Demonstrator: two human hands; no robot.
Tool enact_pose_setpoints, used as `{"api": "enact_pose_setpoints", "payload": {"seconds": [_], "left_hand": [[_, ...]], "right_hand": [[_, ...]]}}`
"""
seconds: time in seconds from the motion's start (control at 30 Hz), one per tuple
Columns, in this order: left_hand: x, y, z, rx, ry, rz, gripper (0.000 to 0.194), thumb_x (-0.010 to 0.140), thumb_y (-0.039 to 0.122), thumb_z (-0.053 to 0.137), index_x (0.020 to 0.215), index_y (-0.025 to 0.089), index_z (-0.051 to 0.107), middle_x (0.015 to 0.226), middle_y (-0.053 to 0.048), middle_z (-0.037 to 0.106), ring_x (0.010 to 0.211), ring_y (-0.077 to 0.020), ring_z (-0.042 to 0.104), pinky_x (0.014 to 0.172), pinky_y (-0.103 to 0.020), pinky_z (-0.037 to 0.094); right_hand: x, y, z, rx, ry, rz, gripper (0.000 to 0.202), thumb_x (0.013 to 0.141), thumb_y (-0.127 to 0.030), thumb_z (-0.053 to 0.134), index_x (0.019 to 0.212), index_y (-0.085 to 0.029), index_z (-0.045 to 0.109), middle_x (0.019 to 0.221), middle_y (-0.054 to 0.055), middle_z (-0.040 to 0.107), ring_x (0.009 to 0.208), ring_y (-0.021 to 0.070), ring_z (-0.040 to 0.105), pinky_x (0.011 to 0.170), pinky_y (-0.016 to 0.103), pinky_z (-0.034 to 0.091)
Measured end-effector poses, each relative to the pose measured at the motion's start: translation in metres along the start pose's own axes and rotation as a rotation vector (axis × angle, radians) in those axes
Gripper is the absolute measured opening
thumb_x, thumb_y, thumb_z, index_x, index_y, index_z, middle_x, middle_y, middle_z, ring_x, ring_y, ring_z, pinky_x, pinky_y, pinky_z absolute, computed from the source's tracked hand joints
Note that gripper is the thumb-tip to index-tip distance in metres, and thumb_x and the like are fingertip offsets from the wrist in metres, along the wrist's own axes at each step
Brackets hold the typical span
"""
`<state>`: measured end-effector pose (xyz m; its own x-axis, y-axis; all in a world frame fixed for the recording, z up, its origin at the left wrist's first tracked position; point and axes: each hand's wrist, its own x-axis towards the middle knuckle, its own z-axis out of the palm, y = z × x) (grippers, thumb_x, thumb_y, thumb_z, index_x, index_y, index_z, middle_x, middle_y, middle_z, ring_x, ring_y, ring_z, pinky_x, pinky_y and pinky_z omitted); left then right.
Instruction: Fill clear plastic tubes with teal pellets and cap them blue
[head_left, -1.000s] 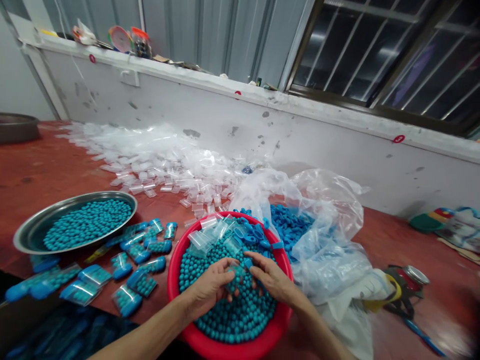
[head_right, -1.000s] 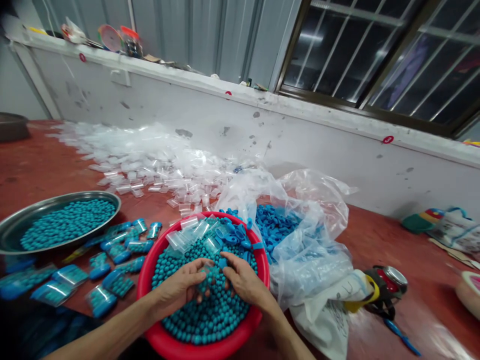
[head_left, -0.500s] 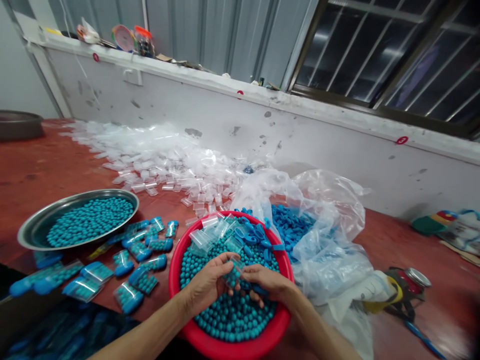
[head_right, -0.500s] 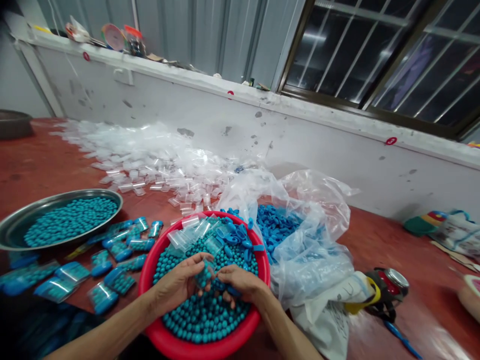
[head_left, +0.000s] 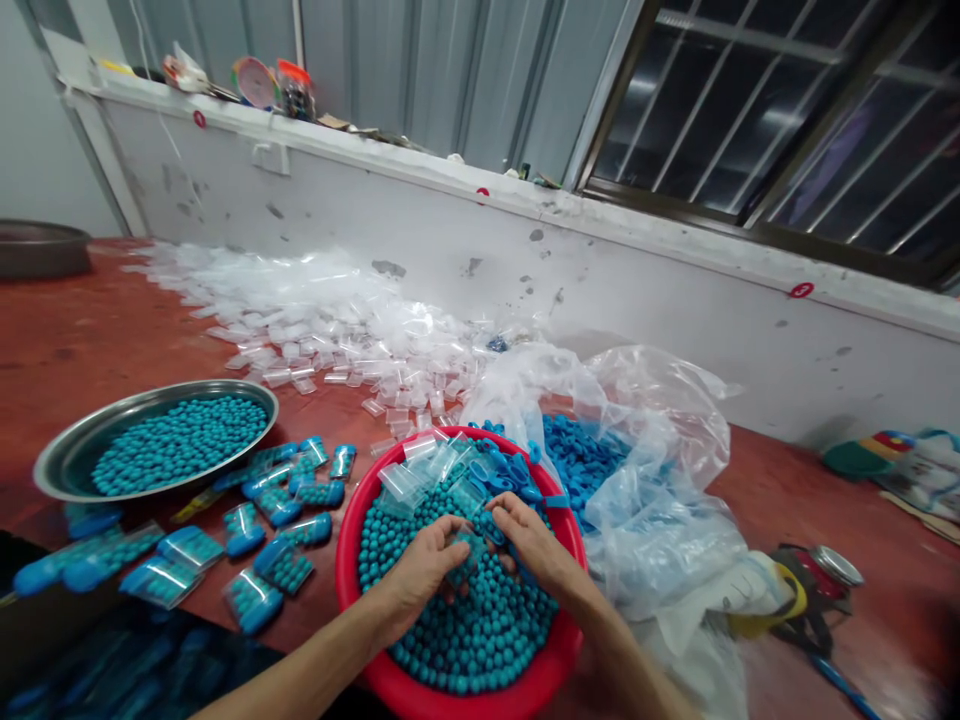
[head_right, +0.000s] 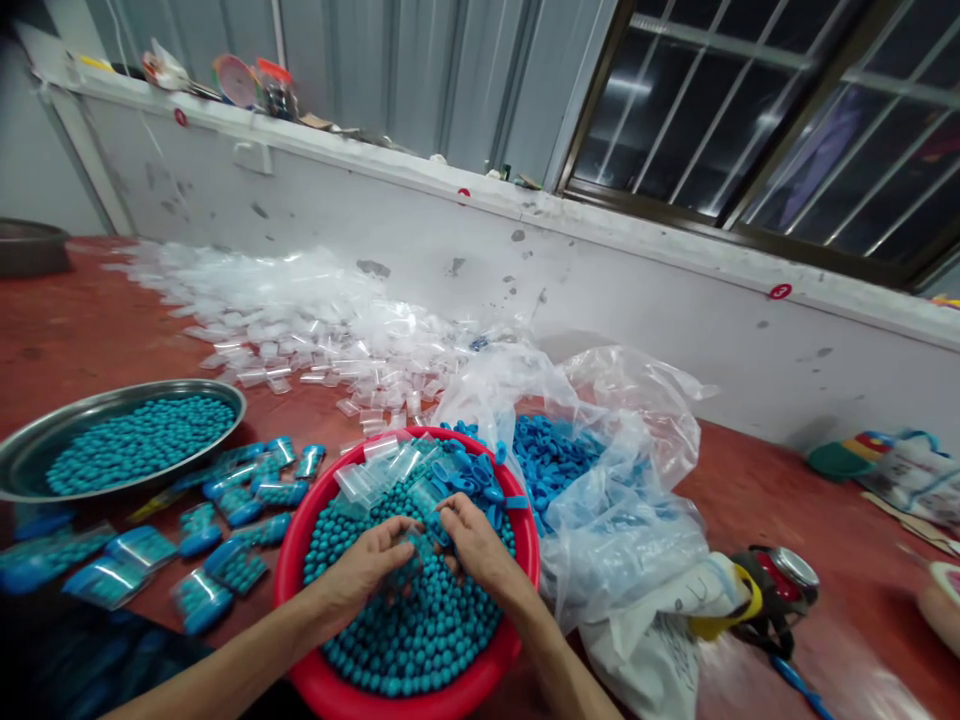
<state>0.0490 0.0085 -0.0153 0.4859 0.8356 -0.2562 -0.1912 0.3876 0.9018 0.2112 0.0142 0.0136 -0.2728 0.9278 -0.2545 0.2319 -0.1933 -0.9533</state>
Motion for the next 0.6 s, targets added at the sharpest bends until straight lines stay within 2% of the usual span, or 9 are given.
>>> {"api": "enact_pose_setpoints", "payload": {"seconds": [0.1,0.17,0.3,0.4,0.5,0.6], "left_hand": [[-0.001,0.001,0.003,0.058,0.007,0.025,0.035,0.068,0.038,0.058,0.092,0.017,0.046,0.064,0.004,0.054,0.043,-0.0067,0.051,0.035,-0.016,0.030],[-0.002,0.002,0.005,0.077,0.021,0.028,0.033,0.068,0.037,0.058,0.090,0.016,0.046,0.061,0.005,0.052,0.042,-0.0062,0.050,0.036,-0.015,0.031],[-0.002,0.002,0.006,0.012,0.007,0.016,0.033,0.068,0.038,0.057,0.089,0.016,0.045,0.062,0.003,0.056,0.043,-0.0067,0.050,0.035,-0.015,0.030],[-0.003,0.002,0.004,-0.073,-0.050,-0.005,0.035,0.068,0.040,0.057,0.090,0.016,0.044,0.063,0.001,0.058,0.043,-0.0072,0.052,0.035,-0.014,0.029],[-0.004,0.001,0.004,-0.101,-0.072,-0.016,0.034,0.069,0.039,0.057,0.090,0.016,0.043,0.063,0.001,0.059,0.043,-0.0067,0.051,0.035,-0.013,0.030],[-0.004,0.001,0.004,-0.095,-0.076,-0.023,0.034,0.070,0.039,0.056,0.092,0.016,0.043,0.062,0.001,0.059,0.041,-0.0066,0.050,0.034,-0.014,0.030]], "right_hand": [[-0.002,-0.009,0.009,-0.295,0.063,-0.161,0.014,0.085,-0.031,0.039,0.080,-0.020,0.047,0.063,-0.005,0.044,0.053,0.0083,0.041,0.049,0.020,0.035],[-0.004,-0.011,0.011,-0.362,0.050,-0.214,0.014,0.085,-0.028,0.039,0.081,-0.020,0.050,0.066,-0.005,0.044,0.058,0.0088,0.042,0.054,0.021,0.035],[-0.006,-0.009,0.007,-0.209,-0.092,-0.041,0.023,0.086,-0.035,0.036,0.103,-0.021,0.045,0.059,-0.006,0.043,0.047,0.0080,0.043,0.041,0.019,0.035],[-0.005,-0.007,0.002,-0.022,-0.178,0.002,0.036,0.081,-0.042,0.044,0.110,-0.020,0.041,0.069,-0.003,0.049,0.057,0.0119,0.056,0.043,0.021,0.044],[-0.004,-0.006,0.002,0.049,-0.160,-0.016,0.042,0.077,-0.047,0.049,0.108,-0.019,0.042,0.069,-0.004,0.049,0.055,0.0130,0.059,0.044,0.024,0.047],[-0.003,-0.004,0.008,0.036,-0.094,-0.031,0.039,0.076,-0.047,0.049,0.102,-0.019,0.044,0.065,-0.005,0.050,0.048,0.0115,0.056,0.039,0.022,0.045]]}}
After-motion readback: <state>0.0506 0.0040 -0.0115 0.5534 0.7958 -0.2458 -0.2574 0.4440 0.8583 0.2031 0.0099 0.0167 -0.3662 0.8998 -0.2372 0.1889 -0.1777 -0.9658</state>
